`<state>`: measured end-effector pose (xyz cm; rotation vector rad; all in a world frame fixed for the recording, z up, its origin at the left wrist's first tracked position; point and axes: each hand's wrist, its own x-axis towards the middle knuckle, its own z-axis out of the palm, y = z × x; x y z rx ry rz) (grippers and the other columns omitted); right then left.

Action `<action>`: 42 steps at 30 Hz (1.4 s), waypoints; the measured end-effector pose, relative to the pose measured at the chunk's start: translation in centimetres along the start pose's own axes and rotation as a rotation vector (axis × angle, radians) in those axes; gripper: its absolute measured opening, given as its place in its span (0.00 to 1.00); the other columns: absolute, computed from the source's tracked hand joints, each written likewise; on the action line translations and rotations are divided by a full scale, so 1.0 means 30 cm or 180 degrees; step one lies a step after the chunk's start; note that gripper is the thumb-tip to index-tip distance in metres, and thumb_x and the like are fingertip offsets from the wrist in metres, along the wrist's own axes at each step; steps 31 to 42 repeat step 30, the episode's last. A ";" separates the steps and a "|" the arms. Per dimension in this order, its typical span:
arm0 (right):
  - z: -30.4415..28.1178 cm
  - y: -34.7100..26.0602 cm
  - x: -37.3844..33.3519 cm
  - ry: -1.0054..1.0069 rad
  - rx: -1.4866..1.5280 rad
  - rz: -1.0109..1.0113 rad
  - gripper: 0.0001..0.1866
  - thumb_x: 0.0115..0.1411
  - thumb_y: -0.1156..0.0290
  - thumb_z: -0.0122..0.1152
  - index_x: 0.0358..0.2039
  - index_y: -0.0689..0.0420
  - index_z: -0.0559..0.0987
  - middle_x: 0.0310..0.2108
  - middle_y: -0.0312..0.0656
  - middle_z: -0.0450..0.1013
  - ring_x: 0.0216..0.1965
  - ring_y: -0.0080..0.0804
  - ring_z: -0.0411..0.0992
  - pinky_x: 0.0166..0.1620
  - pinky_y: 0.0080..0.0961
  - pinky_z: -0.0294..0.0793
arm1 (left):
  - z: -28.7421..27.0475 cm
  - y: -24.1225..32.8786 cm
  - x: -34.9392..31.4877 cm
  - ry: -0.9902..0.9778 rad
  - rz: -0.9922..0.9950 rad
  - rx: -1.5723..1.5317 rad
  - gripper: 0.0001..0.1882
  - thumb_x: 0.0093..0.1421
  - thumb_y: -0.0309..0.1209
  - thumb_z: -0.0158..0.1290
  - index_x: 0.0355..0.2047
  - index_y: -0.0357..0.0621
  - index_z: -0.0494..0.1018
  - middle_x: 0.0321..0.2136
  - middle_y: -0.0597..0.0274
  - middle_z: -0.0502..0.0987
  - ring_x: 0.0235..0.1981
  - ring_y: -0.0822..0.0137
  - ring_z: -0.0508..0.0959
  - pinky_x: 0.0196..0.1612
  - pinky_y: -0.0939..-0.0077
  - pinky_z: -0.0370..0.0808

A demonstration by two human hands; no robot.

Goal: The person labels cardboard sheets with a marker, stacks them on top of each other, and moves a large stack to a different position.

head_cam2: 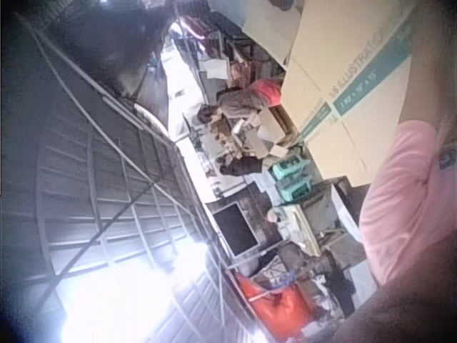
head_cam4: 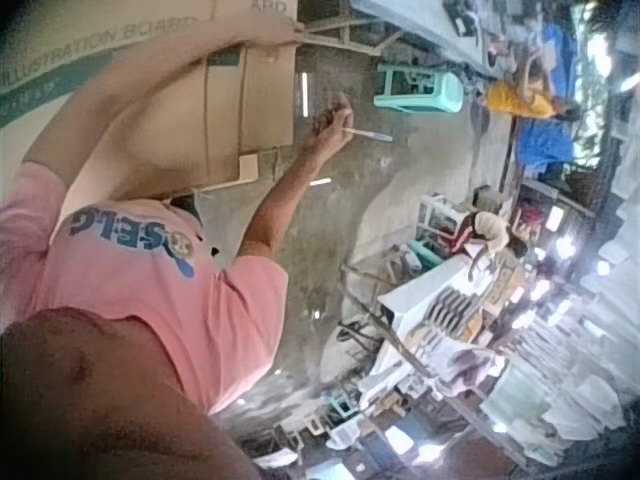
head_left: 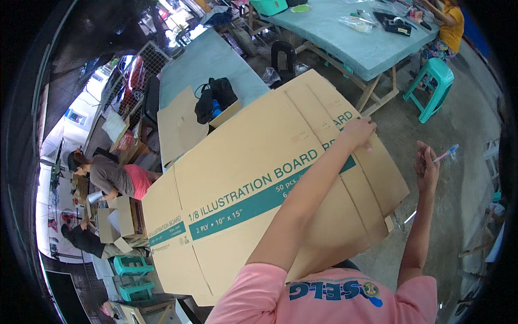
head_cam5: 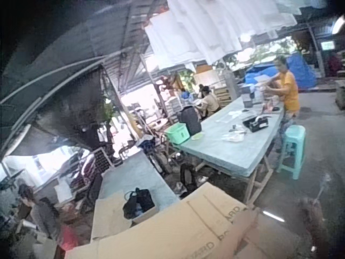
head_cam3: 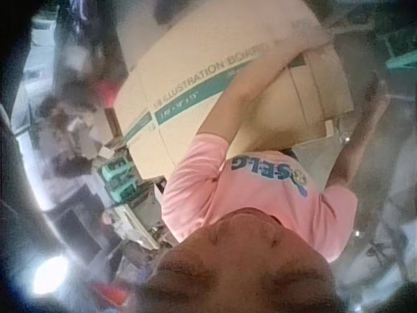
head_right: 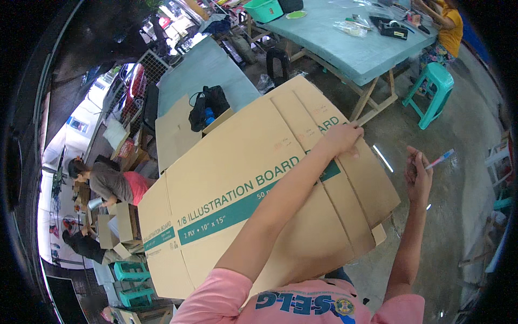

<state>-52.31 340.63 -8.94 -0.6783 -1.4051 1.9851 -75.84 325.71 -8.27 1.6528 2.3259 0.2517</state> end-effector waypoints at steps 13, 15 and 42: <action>0.091 0.097 0.176 -0.0407 0.0259 0.0027 0.31 0.67 0.42 0.34 0.34 0.58 0.76 0.23 0.31 0.64 0.26 0.21 0.60 0.29 0.19 0.60 | -0.052 -0.122 -0.055 0.0237 -0.0192 -0.0175 0.30 0.43 0.53 0.62 0.38 0.41 0.77 0.37 0.53 0.77 0.42 0.51 0.76 0.43 0.60 0.72; 0.154 0.145 0.235 -0.0780 0.0573 -0.0024 0.32 0.67 0.42 0.33 0.31 0.58 0.75 0.23 0.32 0.66 0.26 0.23 0.62 0.32 0.21 0.62 | -0.032 -0.134 -0.115 0.0485 -0.0284 -0.0346 0.28 0.44 0.52 0.63 0.38 0.43 0.77 0.39 0.54 0.77 0.42 0.52 0.76 0.44 0.61 0.72; 0.549 0.168 -0.192 -0.2342 -0.1102 0.0318 0.19 0.61 0.51 0.57 0.44 0.52 0.73 0.28 0.33 0.72 0.26 0.23 0.67 0.32 0.23 0.67 | -0.043 -0.106 -0.554 0.1097 -0.0756 -0.1590 0.17 0.51 0.41 0.61 0.37 0.45 0.78 0.44 0.55 0.77 0.46 0.60 0.77 0.50 0.65 0.71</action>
